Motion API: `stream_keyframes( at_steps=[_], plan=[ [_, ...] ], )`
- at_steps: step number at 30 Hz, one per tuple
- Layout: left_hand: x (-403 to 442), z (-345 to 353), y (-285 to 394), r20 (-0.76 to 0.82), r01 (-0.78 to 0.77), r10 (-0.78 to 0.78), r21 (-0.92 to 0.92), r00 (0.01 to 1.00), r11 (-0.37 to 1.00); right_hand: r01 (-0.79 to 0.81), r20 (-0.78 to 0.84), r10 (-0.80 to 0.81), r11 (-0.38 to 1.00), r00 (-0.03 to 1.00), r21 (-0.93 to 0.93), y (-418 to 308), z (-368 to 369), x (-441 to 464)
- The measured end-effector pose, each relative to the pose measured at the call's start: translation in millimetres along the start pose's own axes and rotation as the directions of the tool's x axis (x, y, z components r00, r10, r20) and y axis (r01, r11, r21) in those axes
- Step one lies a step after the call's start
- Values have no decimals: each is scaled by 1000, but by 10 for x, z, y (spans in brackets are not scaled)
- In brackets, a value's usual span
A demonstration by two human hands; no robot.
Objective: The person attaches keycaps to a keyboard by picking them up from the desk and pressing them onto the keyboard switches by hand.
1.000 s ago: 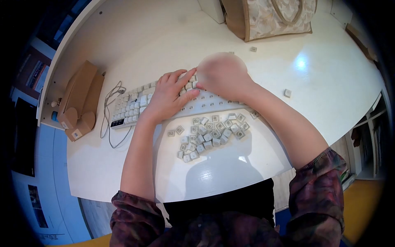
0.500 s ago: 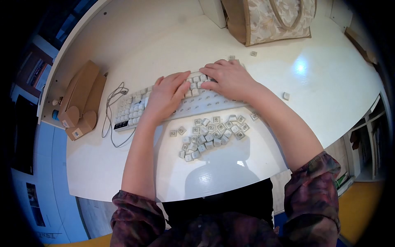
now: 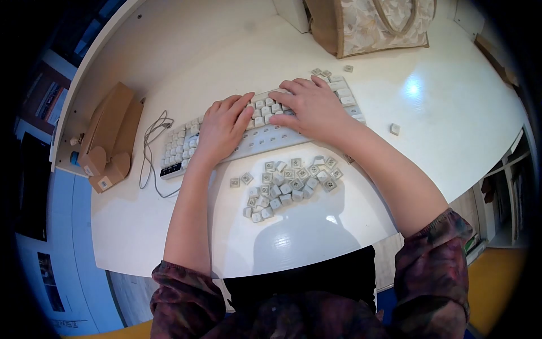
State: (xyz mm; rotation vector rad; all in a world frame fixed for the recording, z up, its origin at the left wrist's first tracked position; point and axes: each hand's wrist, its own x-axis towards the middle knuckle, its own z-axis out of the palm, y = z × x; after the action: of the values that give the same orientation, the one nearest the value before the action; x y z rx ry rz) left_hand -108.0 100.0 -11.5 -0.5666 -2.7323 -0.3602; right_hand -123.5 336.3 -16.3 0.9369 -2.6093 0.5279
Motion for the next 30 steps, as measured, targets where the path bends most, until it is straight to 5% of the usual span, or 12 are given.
stream_keyframes(
  at_steps=[20,26,30],
  plan=[
    [-14,-6,-9,16,12,-12,6,1000,1000,50,-134,-60,996,989,-77,-13,56,27],
    [-13,-35,-1,27,16,-16,-13,1000,1000,94,-235,-47,977,971,190,25,-4,14],
    [-14,-40,4,25,20,-20,-19,999,1000,103,-201,-77,987,977,120,-31,-121,-6]
  ],
)
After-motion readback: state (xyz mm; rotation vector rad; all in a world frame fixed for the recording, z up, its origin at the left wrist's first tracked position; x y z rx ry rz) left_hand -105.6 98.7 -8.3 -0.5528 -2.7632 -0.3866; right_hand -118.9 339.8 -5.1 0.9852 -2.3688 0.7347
